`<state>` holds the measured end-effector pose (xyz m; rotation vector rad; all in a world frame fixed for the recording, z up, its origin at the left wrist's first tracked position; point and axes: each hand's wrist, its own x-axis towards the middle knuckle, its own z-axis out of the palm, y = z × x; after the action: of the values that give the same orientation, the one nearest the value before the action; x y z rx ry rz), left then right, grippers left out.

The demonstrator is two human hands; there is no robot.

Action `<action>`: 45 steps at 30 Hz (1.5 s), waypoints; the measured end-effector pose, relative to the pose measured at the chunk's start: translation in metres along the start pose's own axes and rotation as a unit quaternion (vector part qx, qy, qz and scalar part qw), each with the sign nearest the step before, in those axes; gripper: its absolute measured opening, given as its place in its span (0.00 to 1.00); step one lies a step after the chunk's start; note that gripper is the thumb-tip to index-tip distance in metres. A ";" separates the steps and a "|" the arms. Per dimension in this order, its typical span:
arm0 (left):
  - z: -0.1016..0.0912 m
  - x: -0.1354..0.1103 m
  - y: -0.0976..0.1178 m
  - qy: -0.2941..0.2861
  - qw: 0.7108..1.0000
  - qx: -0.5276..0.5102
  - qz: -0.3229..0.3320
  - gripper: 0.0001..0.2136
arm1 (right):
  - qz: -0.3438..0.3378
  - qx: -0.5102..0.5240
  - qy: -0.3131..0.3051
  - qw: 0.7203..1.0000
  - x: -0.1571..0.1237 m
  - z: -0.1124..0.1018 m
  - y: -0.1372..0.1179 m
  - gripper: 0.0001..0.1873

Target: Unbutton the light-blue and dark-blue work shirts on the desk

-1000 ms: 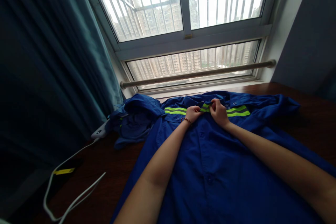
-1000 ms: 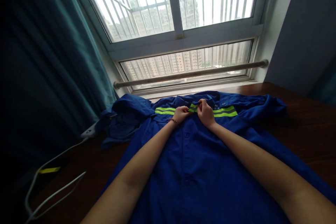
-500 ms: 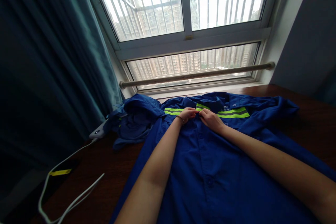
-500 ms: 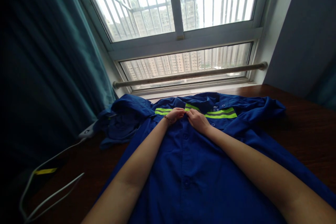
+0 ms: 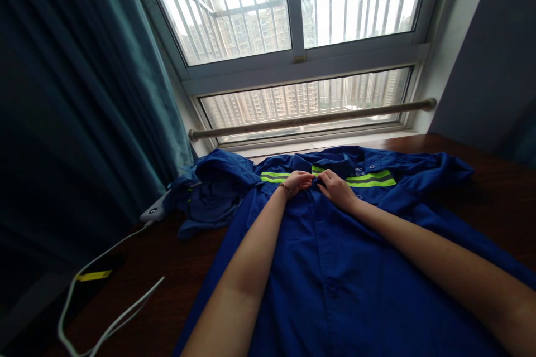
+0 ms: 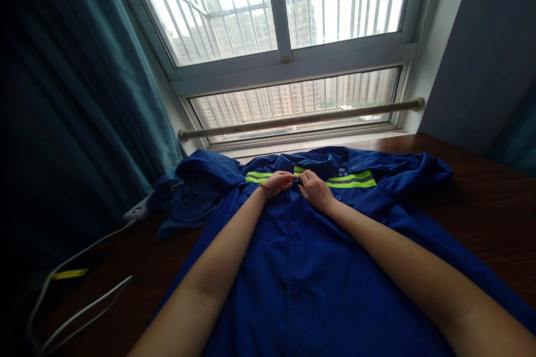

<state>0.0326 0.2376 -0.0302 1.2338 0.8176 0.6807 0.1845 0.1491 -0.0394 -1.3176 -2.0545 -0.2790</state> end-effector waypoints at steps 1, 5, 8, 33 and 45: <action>0.001 0.000 0.000 0.000 1.000 0.002 0.000 0.09 | 0.000 0.004 -0.001 1.000 0.000 0.000 0.000 0.09; 0.002 -0.001 0.001 0.003 1.000 0.009 -0.001 0.10 | 0.003 0.001 -0.003 1.000 -0.001 0.001 0.001 0.08; 0.003 -0.002 0.002 0.002 1.000 0.012 -0.002 0.11 | 0.005 -0.010 -0.007 1.000 -0.001 0.003 0.002 0.09; 0.001 -0.005 0.003 -0.029 0.998 0.062 -0.008 0.15 | -0.008 -0.036 -0.004 0.999 -0.003 -0.001 0.005 0.12; 0.001 -0.003 0.000 -0.055 0.994 0.092 0.023 0.18 | -0.025 -0.031 -0.013 0.999 -0.001 -0.005 0.003 0.13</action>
<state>0.0319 0.2346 -0.0296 1.4469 0.7756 0.5788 0.1893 0.1471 -0.0372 -1.3150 -2.1172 -0.3523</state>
